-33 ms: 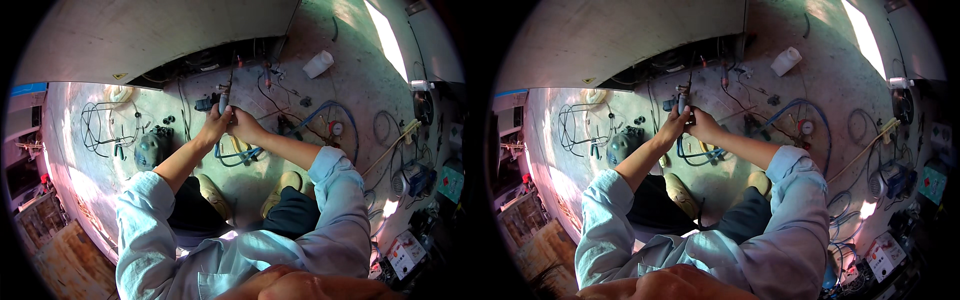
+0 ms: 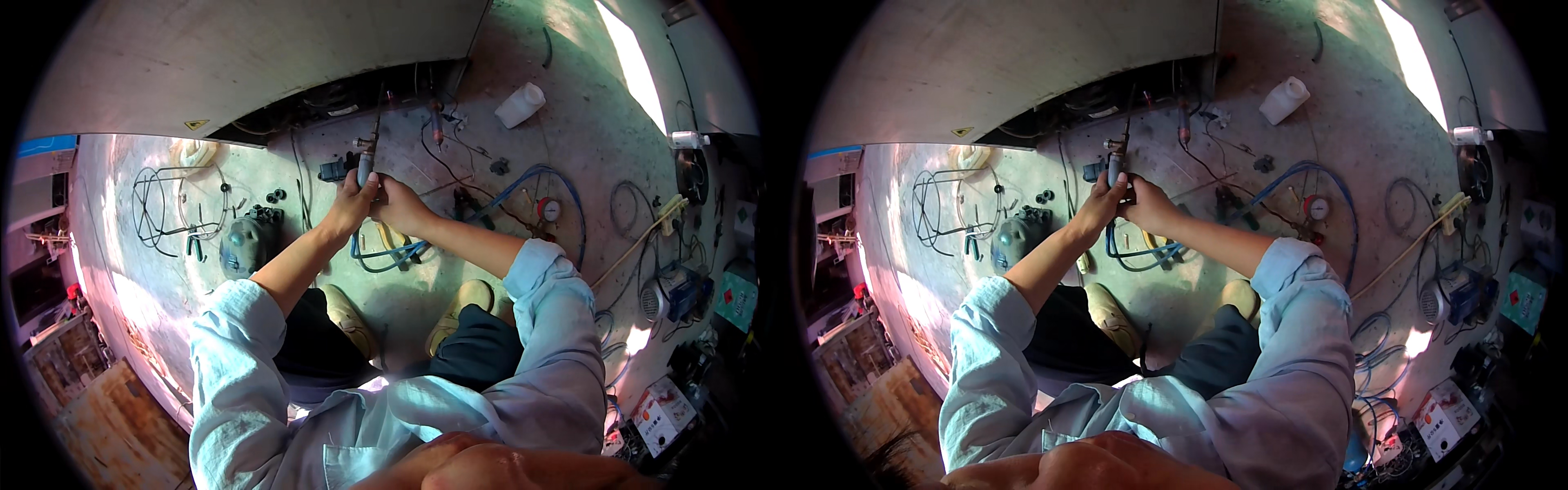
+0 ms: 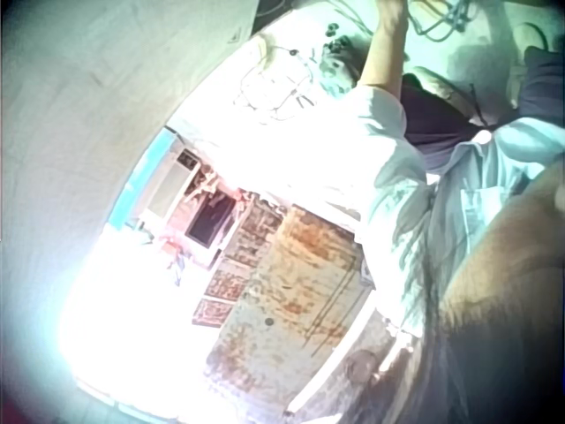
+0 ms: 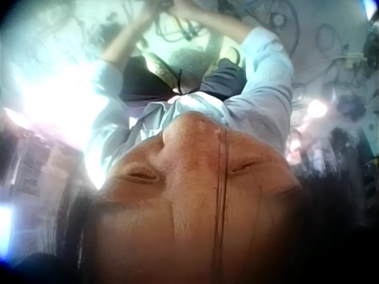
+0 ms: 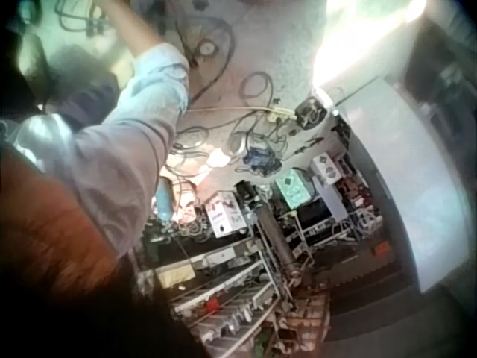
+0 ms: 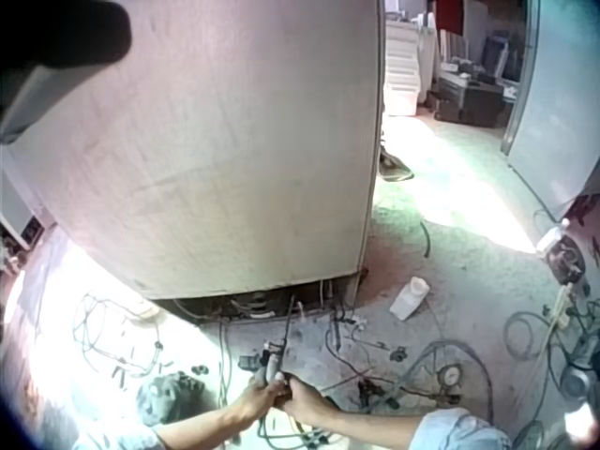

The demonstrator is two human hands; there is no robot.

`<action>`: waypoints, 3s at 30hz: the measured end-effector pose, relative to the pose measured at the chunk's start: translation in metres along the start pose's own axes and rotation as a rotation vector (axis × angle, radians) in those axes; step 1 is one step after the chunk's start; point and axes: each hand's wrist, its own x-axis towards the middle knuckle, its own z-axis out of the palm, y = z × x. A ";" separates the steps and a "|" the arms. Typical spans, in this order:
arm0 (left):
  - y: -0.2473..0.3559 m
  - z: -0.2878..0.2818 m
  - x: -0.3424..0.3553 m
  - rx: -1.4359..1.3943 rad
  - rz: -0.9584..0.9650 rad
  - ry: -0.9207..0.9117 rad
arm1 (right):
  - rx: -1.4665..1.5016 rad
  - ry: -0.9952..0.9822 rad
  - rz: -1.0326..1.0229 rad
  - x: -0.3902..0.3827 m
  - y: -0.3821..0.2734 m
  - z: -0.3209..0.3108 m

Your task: The person uses a soldering iron and a blowtorch to heat and solder a metal pipe connection. They hold the tools with both hands, applying heat to the joint while occasionally adjusting the position of the pipe.

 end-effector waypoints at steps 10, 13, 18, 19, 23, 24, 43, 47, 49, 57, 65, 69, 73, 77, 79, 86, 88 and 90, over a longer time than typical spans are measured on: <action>0.023 0.002 -0.011 -0.123 -0.050 -0.102 | -0.058 -0.023 0.055 0.001 -0.002 -0.005; 0.026 0.004 -0.012 -0.130 -0.098 -0.074 | -0.011 0.052 -0.061 0.004 0.006 -0.004; 0.041 0.001 -0.005 -0.250 -0.008 0.104 | 0.029 -0.060 0.022 0.003 0.002 -0.009; 0.047 -0.007 -0.002 -0.285 0.030 0.109 | 0.045 -0.095 0.051 0.002 -0.001 -0.010; 0.041 -0.030 0.027 -0.482 -0.046 0.146 | 0.191 -0.089 0.063 0.000 0.000 -0.009; 0.040 -0.033 0.032 -0.521 -0.061 0.119 | 0.218 -0.091 0.072 -0.002 -0.003 -0.010; 0.033 -0.038 0.034 -0.554 -0.098 -0.110 | 0.201 -0.124 0.118 0.003 -0.003 -0.013; 0.026 -0.038 0.038 -0.521 -0.080 -0.079 | 0.197 -0.119 0.125 0.002 -0.004 -0.011; 0.023 -0.038 0.040 -0.519 -0.079 -0.080 | 0.184 -0.111 0.124 0.001 -0.007 -0.011; 0.026 -0.035 0.041 -0.501 -0.084 -0.048 | 0.131 -0.095 0.106 0.003 -0.005 -0.013; 0.028 -0.032 0.042 -0.473 -0.097 -0.015 | 0.156 -0.093 0.114 0.004 -0.002 -0.014; 0.028 -0.032 0.042 -0.471 -0.101 -0.009 | 0.149 -0.094 0.112 0.004 0.000 -0.015; 0.035 -0.030 0.039 -0.524 -0.130 -0.012 | 0.157 -0.094 0.108 0.003 -0.001 -0.016; 0.022 -0.036 0.048 -0.522 -0.098 -0.024 | 0.131 -0.095 0.101 0.002 -0.003 -0.015; 0.016 -0.038 0.053 -0.540 -0.098 -0.026 | 0.117 -0.101 0.110 0.001 -0.004 -0.015; 0.021 -0.033 0.050 -0.621 -0.096 0.020 | 0.171 -0.102 0.134 0.000 -0.005 -0.015; 0.022 -0.033 0.050 -0.627 -0.103 0.029 | 0.176 -0.107 0.130 0.001 -0.004 -0.015; 0.023 -0.033 0.049 -0.623 -0.104 0.032 | 0.179 -0.106 0.129 0.001 -0.004 -0.015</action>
